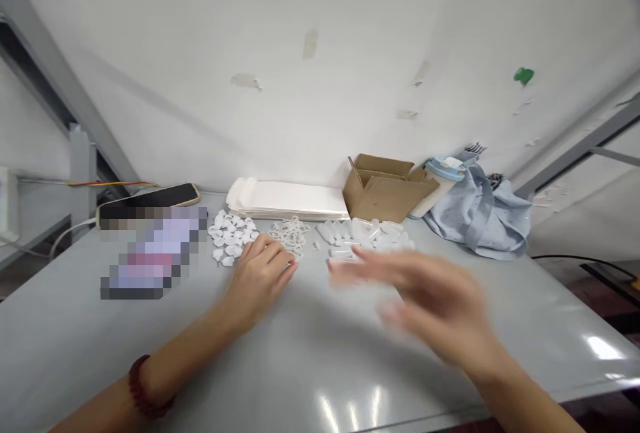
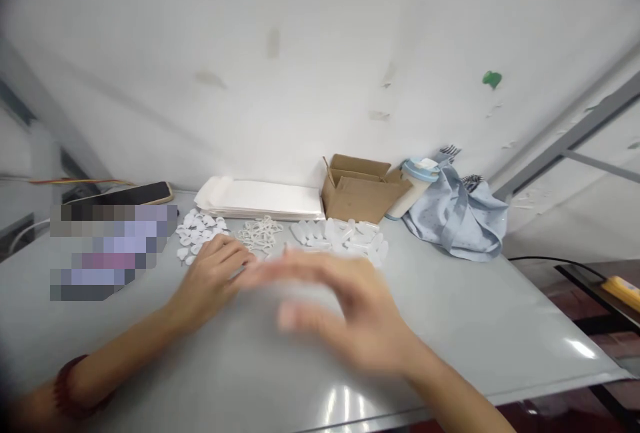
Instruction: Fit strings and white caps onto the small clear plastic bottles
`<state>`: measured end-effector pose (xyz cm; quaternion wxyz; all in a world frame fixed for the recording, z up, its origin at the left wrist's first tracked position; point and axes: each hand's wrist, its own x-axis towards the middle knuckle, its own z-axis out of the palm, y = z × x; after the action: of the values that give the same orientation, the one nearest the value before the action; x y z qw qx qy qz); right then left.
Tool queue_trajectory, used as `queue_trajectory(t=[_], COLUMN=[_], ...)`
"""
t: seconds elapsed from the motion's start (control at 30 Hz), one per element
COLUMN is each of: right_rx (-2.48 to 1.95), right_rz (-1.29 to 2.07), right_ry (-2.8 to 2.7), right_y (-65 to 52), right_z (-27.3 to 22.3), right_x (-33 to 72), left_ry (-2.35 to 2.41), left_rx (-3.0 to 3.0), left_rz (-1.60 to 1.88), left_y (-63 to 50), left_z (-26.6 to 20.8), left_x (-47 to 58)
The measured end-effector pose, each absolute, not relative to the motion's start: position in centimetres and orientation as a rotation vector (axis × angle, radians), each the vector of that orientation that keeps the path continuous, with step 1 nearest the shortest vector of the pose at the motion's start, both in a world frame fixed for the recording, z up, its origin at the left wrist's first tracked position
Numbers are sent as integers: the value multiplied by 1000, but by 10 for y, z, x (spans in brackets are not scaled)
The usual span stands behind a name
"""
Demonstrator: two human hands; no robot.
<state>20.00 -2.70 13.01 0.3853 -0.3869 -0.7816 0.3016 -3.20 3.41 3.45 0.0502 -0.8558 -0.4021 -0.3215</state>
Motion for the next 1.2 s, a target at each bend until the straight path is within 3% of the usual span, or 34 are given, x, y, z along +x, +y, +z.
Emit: queue_trajectory(t=[0.17, 0.37, 0.53, 0.6, 0.73, 0.87, 1.0, 1.2], right_rx=[-1563, -1927, -1898, -1677, -1117, -861, -764, -784], right_rz=[176, -12, 49, 238, 1074, 1637, 1894, 1922], right_ry=[-2040, -2015, -1936, -1853, -1562, -1326, -1174, -1155], right_y=[66, 87, 85, 76, 41, 11, 1, 1], right_z=[70, 51, 59, 63, 66, 60, 54, 51], right_x=[214, 223, 219, 217, 201, 178, 167, 166], left_ry=[-1154, -1164, -1409, -1645, -2236, -2381, -2304, -2060], left_rx=[-2596, -2562, -2612, -2609, -2471, -2467, -2555, -2704], left_rz=[-1065, -1096, -1295, -1421, -1527, -1663, -1727, -1682], left_y=[30, 31, 27, 24, 19, 14, 9, 4], left_z=[41, 42, 49, 54, 64, 70, 73, 72], left_x=[-33, -34, -34, -35, -36, -30, -26, -25])
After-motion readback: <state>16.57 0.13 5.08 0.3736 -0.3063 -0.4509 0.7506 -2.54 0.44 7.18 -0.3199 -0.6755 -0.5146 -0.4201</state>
